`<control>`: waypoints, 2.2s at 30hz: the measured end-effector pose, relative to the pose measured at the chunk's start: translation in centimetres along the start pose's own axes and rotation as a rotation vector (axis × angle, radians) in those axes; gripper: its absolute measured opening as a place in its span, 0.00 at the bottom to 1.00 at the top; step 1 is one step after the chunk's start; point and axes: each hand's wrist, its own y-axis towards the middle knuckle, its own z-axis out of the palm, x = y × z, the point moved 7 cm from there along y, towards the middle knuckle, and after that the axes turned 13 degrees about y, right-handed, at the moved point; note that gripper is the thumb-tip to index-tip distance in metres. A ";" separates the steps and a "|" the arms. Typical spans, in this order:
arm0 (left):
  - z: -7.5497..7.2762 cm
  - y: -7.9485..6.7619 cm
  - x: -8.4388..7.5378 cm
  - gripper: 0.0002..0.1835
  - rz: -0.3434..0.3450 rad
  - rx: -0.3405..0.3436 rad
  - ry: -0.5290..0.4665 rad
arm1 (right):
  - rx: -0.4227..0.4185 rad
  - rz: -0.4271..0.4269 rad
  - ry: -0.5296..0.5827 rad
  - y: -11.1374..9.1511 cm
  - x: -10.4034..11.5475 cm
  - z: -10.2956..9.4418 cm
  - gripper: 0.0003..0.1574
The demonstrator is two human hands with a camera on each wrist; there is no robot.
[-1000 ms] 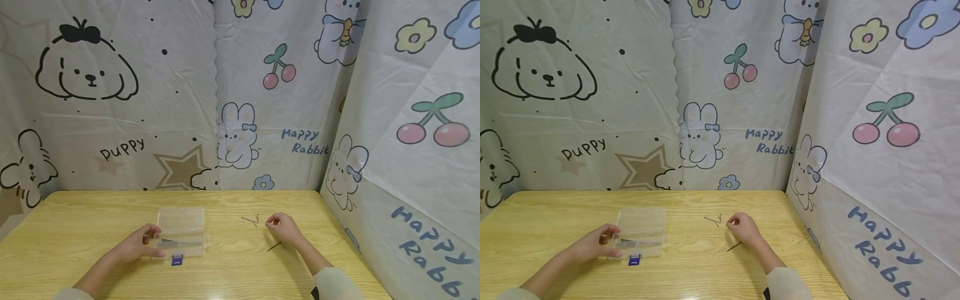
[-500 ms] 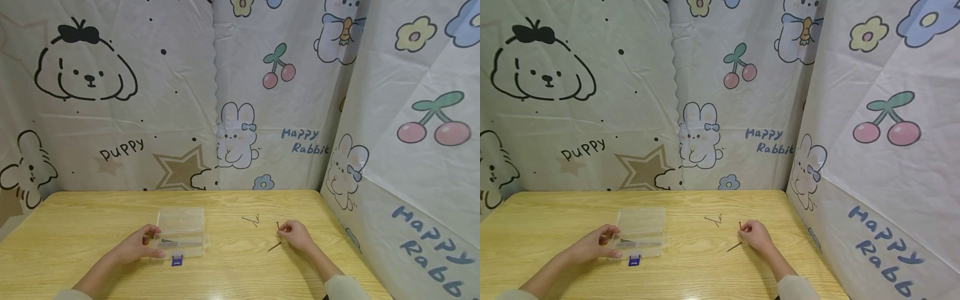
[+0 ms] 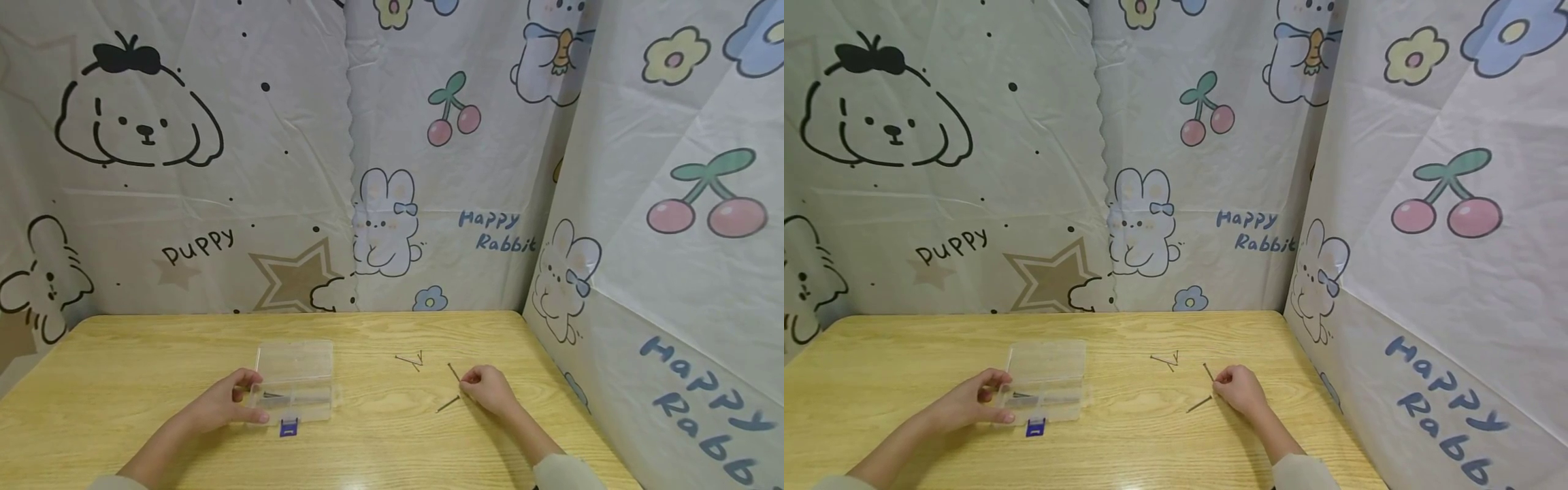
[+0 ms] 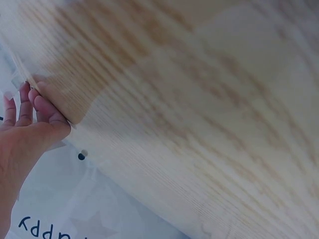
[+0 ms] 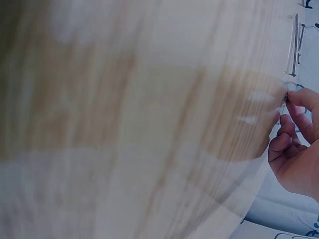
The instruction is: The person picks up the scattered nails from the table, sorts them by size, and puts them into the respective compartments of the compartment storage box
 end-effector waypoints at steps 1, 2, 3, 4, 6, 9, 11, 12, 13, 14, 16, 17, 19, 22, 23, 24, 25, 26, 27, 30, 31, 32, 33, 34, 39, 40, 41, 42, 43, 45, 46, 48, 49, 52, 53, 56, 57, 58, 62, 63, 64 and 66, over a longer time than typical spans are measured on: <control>0.0 0.0 0.0 0.40 0.000 0.001 -0.001 | -0.004 0.002 -0.003 0.0 0.0 0.0 0.03; 0.0 0.0 0.0 0.40 0.000 0.003 -0.004 | -0.008 0.003 -0.006 0.1 0.0 0.0 0.03; 0.0 0.0 0.0 0.40 -0.001 0.004 -0.005 | -0.011 0.005 -0.007 0.1 0.0 0.0 0.03; 0.0 0.0 0.0 0.40 -0.002 0.005 -0.006 | -0.014 0.006 -0.005 0.1 0.0 0.0 0.03; 0.0 0.0 0.0 0.40 -0.002 0.006 -0.006 | -0.019 0.007 0.000 0.1 0.0 0.0 0.03; 0.0 0.0 0.0 0.40 0.001 0.007 -0.007 | -0.018 0.004 0.012 0.2 0.1 0.0 0.03; 0.0 0.0 -0.1 0.40 0.006 0.007 -0.008 | -0.015 0.008 0.027 0.2 0.1 0.0 0.03; 0.0 0.0 -0.1 0.40 0.007 0.007 -0.009 | -0.013 0.012 0.035 0.2 0.2 0.0 0.03; 0.0 0.0 -0.1 0.40 0.007 0.008 -0.009 | -0.012 0.012 0.040 0.2 0.2 0.0 0.03; 0.0 0.0 -0.1 0.40 0.007 0.008 -0.008 | -0.010 0.011 0.046 0.2 0.3 0.0 0.03; 0.0 -0.1 -0.1 0.40 0.006 0.008 -0.006 | -0.006 0.015 0.062 0.2 0.4 -0.1 0.03; 0.0 -0.1 -0.1 0.40 0.004 0.007 -0.003 | -0.003 0.012 0.066 0.2 0.6 -0.1 0.03; 0.0 -0.1 -0.1 0.40 0.003 0.007 0.000 | 0.002 -0.004 0.064 0.2 0.9 -0.1 0.03; 0.0 -0.1 0.0 0.41 0.002 0.006 0.000 | 0.012 -0.016 0.069 0.2 1.4 0.0 0.03; 0.0 -0.1 0.0 0.41 0.001 0.005 0.000 | 0.016 -0.022 0.070 0.1 1.6 0.0 0.03; 0.0 -0.1 0.0 0.41 0.002 0.006 -0.001 | 0.019 -0.025 0.072 0.1 1.8 0.1 0.03; 0.0 -0.1 0.0 0.41 0.002 0.005 -0.001 | 0.022 -0.027 0.075 0.1 1.9 0.1 0.03; 0.0 -0.1 0.0 0.41 0.001 0.004 0.000 | 0.025 -0.030 0.077 0.0 2.1 0.2 0.03; 0.0 -0.1 -0.1 0.41 0.002 0.004 0.002 | 0.028 -0.033 0.079 0.0 2.3 0.3 0.03; -0.1 -0.1 -0.1 0.41 -0.006 0.000 0.008 | 0.042 -0.043 0.093 0.0 2.8 0.6 0.03; -0.1 -0.1 -0.1 0.41 -0.010 0.000 0.008 | 0.048 -0.046 0.097 0.0 3.0 0.8 0.03; -0.1 -0.1 -0.1 0.41 -0.009 0.001 0.010 | 0.053 -0.049 0.105 -0.1 3.2 0.8 0.03; -0.1 -0.2 -0.1 0.41 -0.007 0.001 0.011 | 0.058 -0.053 0.109 0.0 3.4 1.0 0.03; -0.1 -0.2 -0.2 0.41 -0.006 0.000 0.014 | 0.062 -0.056 0.112 0.0 3.5 1.1 0.03; -0.1 -0.2 -0.2 0.41 0.004 -0.001 0.016 | 0.087 -0.083 0.108 0.0 4.4 1.8 0.02; -0.1 -0.2 -0.1 0.41 0.001 -0.002 0.014 | 0.092 -0.087 0.107 0.0 4.5 1.9 0.02; -0.1 -0.2 -0.1 0.41 0.003 -0.003 0.013 | 0.097 -0.093 0.105 0.0 4.7 2.1 0.02; -0.1 -0.2 -0.1 0.41 0.006 -0.003 0.012 | 0.103 -0.094 0.104 0.0 4.8 2.3 0.02; -0.1 -0.2 -0.2 0.41 0.008 -0.002 0.010 | 0.107 -0.100 0.102 0.0 5.0 2.4 0.02; -0.1 -0.2 -0.3 0.40 0.020 -0.002 0.009 | 0.117 -0.110 0.106 0.0 5.5 2.7 0.02; -0.1 -0.2 -0.3 0.40 0.022 -0.003 0.005 | 0.121 -0.110 0.110 0.0 5.6 2.9 0.02; -0.1 -0.3 -0.4 0.40 0.031 -0.003 0.000 | 0.133 -0.120 0.121 -0.1 6.1 3.2 0.02; -0.1 -0.3 -0.5 0.40 0.031 -0.003 0.000 | 0.140 -0.123 0.128 -0.2 6.3 3.3 0.02; -0.1 -0.3 -0.5 0.40 0.032 -0.005 -0.005 | 0.156 -0.147 0.131 -0.2 6.9 3.9 0.03; -0.1 -0.4 -0.6 0.40 0.032 -0.005 -0.006 | 0.160 -0.161 0.126 -0.2 7.1 4.1 0.03; -0.1 -0.4 -0.6 0.40 0.027 -0.005 -0.015 | 0.176 -0.178 0.119 -0.2 7.5 4.7 0.03; -0.1 -0.4 -0.6 0.40 0.026 -0.004 -0.017 | 0.180 -0.190 0.117 -0.2 7.6 4.9 0.03; -0.1 -0.4 -0.6 0.40 0.025 -0.004 -0.019 | 0.187 -0.191 0.115 -0.2 7.8 5.0 0.03; -0.2 -0.4 -0.5 0.40 0.009 -0.008 -0.018 | 0.208 -0.195 0.121 -0.2 8.3 5.6 0.02; -0.2 -0.4 -0.5 0.40 0.004 -0.010 -0.017 | 0.215 -0.198 0.124 -0.1 8.5 5.7 0.03; -0.2 -0.4 -0.5 0.40 0.001 -0.011 -0.016 | 0.224 -0.191 0.131 -0.1 8.6 5.8 0.03; -0.2 -0.4 -0.4 0.40 -0.004 -0.012 -0.014 | 0.239 -0.193 0.138 0.0 8.9 6.1 0.03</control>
